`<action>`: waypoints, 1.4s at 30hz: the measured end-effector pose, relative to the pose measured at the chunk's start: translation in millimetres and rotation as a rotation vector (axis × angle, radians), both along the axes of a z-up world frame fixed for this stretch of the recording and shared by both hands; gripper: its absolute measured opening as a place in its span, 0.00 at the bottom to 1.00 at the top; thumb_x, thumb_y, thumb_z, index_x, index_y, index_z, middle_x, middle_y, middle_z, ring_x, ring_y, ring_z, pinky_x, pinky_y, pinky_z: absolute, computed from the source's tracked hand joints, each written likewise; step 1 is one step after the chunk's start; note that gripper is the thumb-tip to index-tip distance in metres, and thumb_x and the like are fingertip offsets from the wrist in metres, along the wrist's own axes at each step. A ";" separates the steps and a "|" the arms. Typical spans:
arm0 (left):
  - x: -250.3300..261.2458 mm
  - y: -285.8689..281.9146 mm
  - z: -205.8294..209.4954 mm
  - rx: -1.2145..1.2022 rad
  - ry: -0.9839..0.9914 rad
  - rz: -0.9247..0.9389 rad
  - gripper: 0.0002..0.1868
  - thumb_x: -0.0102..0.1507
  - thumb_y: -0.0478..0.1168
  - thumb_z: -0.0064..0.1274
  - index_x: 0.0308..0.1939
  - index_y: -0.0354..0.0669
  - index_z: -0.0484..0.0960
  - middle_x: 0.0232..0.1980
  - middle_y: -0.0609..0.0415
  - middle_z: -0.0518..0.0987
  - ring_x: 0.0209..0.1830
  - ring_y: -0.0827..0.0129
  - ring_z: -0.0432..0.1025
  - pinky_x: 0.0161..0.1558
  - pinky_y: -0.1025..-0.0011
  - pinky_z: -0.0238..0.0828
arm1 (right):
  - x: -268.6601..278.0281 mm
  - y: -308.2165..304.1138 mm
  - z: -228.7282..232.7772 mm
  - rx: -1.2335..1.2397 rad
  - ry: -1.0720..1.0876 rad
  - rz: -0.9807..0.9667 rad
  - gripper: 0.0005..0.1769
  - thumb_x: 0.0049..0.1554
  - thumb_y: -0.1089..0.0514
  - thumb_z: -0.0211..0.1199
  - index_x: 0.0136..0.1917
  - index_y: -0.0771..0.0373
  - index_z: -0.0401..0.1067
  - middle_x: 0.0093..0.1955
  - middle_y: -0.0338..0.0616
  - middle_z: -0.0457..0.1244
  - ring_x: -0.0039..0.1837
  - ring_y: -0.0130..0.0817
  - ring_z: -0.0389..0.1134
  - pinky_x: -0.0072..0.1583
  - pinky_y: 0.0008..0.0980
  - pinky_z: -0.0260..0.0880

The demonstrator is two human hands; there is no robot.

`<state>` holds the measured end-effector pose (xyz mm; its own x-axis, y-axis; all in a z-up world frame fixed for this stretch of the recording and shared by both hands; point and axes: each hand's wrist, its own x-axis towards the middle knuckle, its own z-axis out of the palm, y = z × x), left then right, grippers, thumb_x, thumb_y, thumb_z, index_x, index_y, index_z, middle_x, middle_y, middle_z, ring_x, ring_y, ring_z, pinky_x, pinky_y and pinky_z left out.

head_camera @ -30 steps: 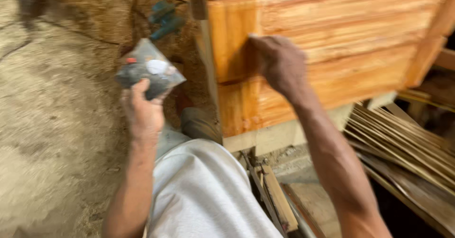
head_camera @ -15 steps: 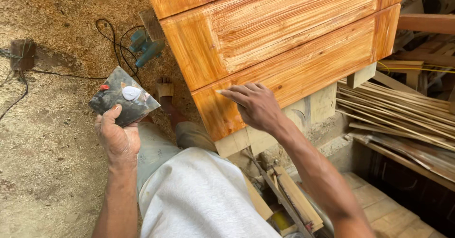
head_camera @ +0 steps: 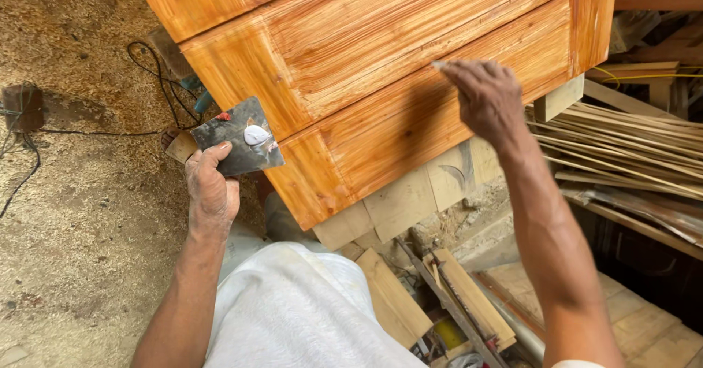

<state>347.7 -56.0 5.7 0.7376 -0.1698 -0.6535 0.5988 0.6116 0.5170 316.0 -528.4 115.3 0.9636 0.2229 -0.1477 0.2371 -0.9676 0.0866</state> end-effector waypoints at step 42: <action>-53.8 51.9 43.7 0.029 0.189 0.174 0.30 0.62 0.37 0.49 0.69 0.35 0.69 0.63 0.48 0.75 0.66 0.57 0.70 0.72 0.55 0.64 | 51.7 86.4 -15.7 0.211 0.369 -0.747 0.30 0.60 0.67 0.47 0.72 0.50 0.69 0.50 0.38 0.67 0.33 0.32 0.58 0.32 0.32 0.62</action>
<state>293.9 -4.1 49.4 0.6187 -0.0301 -0.7850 0.5733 0.7005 0.4250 367.7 -442.0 99.6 0.7673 -0.3923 -0.5073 -0.4905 -0.8686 -0.0703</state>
